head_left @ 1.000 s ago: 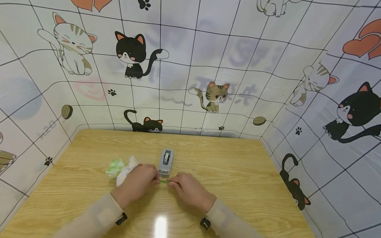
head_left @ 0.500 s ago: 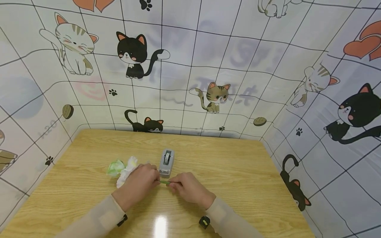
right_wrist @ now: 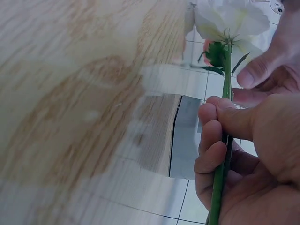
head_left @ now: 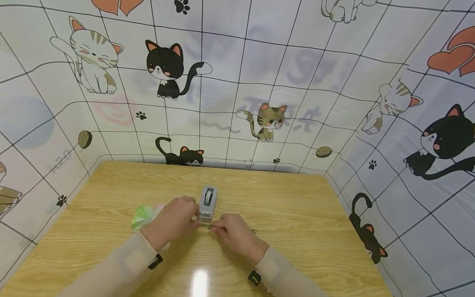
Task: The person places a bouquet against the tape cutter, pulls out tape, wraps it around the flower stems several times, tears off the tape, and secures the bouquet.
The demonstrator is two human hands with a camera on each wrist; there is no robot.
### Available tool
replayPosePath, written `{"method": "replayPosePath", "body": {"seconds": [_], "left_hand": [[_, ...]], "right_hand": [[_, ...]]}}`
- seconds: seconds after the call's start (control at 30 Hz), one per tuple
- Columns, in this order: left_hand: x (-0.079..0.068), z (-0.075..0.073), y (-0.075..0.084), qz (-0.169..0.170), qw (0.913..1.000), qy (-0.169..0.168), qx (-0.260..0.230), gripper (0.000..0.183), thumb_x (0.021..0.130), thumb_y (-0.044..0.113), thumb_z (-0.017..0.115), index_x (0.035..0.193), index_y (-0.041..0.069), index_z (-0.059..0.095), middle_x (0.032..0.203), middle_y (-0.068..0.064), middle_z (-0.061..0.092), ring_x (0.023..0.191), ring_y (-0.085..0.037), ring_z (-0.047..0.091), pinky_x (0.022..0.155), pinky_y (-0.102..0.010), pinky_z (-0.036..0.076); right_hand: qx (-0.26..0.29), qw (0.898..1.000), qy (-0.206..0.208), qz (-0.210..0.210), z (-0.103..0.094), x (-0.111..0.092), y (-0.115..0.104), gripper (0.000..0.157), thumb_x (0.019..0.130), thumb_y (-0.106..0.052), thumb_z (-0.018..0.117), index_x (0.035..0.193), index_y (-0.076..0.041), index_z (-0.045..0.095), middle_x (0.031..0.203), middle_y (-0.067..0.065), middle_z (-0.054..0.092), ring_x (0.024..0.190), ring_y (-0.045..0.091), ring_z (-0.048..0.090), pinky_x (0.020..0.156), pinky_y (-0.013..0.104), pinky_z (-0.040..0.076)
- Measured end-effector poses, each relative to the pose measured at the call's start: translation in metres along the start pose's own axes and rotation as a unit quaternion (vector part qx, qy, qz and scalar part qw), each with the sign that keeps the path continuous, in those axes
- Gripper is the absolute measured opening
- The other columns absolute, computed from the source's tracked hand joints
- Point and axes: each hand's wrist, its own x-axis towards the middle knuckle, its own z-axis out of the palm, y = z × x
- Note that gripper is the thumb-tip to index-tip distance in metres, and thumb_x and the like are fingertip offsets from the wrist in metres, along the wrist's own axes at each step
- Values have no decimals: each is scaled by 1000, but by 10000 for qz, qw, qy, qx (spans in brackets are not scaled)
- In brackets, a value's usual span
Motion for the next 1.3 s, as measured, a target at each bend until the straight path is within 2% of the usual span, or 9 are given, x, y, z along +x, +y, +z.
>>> {"method": "replayPosePath", "body": {"seconds": [0.2, 0.37, 0.5, 0.6, 0.77, 0.87, 1.0, 1.17, 1.3], "left_hand": [[8, -1, -7, -210, 9990, -330, -237, 23, 93, 24, 101, 87, 9, 85, 83, 2, 79, 69, -8, 59, 62, -27, 50], [9, 0, -11, -440, 9952, -669, -567, 29, 97, 27, 98, 78, 14, 80, 68, 10, 64, 61, -7, 48, 55, -24, 39], [9, 0, -12, -422, 9923, -847, -793, 32, 99, 26, 96, 73, 18, 79, 63, 13, 54, 59, -5, 42, 54, -22, 32], [7, 1, -13, -270, 9926, -820, -857, 34, 99, 24, 95, 71, 19, 77, 62, 14, 52, 59, -3, 39, 54, -20, 30], [4, 8, -15, -140, 9958, -524, -742, 31, 96, 24, 97, 71, 19, 78, 61, 15, 54, 58, -1, 37, 54, -18, 28], [3, 13, -15, -219, 9980, -391, -451, 26, 94, 27, 98, 74, 21, 82, 63, 14, 62, 59, -2, 39, 56, -20, 32], [1, 19, -12, -183, 9995, -202, 138, 19, 92, 30, 99, 79, 23, 87, 73, 12, 77, 63, -3, 52, 67, -29, 50], [-3, 23, -8, 212, 9957, 222, 874, 16, 90, 30, 100, 81, 24, 89, 79, 9, 82, 76, -13, 73, 89, -47, 65], [-6, 28, -7, 467, 9890, 444, 1331, 19, 88, 31, 102, 81, 22, 87, 81, 5, 83, 83, -20, 77, 100, -50, 67]], "right_hand": [[-159, 9997, 170, -56, 1, 1, -2, 18, 110, -6, 79, 124, -1, 89, 95, 8, 80, 73, -5, 48, 62, 12, 46], [-105, 9993, 365, -51, 4, 1, -1, 18, 108, -5, 81, 124, -1, 89, 98, 9, 81, 77, -5, 54, 64, 12, 49], [-8, 9984, 556, -39, 5, 0, 0, 19, 106, -5, 83, 124, -2, 90, 100, 9, 80, 79, -3, 61, 65, 12, 51], [32, 9978, 657, -47, 6, 0, 0, 19, 105, -5, 84, 124, -3, 90, 99, 9, 79, 80, 0, 64, 65, 12, 52], [96, 9979, 643, 20, 6, 1, 0, 21, 106, -6, 84, 126, -5, 90, 102, 9, 79, 80, -2, 61, 65, 13, 53], [124, 9983, 533, 180, 6, 2, 0, 22, 107, -10, 84, 127, -6, 89, 106, 8, 80, 82, -3, 60, 68, 14, 53], [149, 9980, 420, 444, 5, 5, 0, 23, 113, -20, 79, 129, -7, 88, 111, 6, 80, 87, 1, 63, 72, 17, 55], [20, 9955, 603, 726, 1, 13, 1, 30, 121, -23, 68, 141, -5, 82, 120, 8, 77, 97, 12, 74, 78, 22, 62], [-477, 9939, 680, 720, -5, 23, 2, 39, 122, -21, 65, 154, 0, 72, 142, 16, 72, 104, 20, 78, 81, 29, 65]]}}
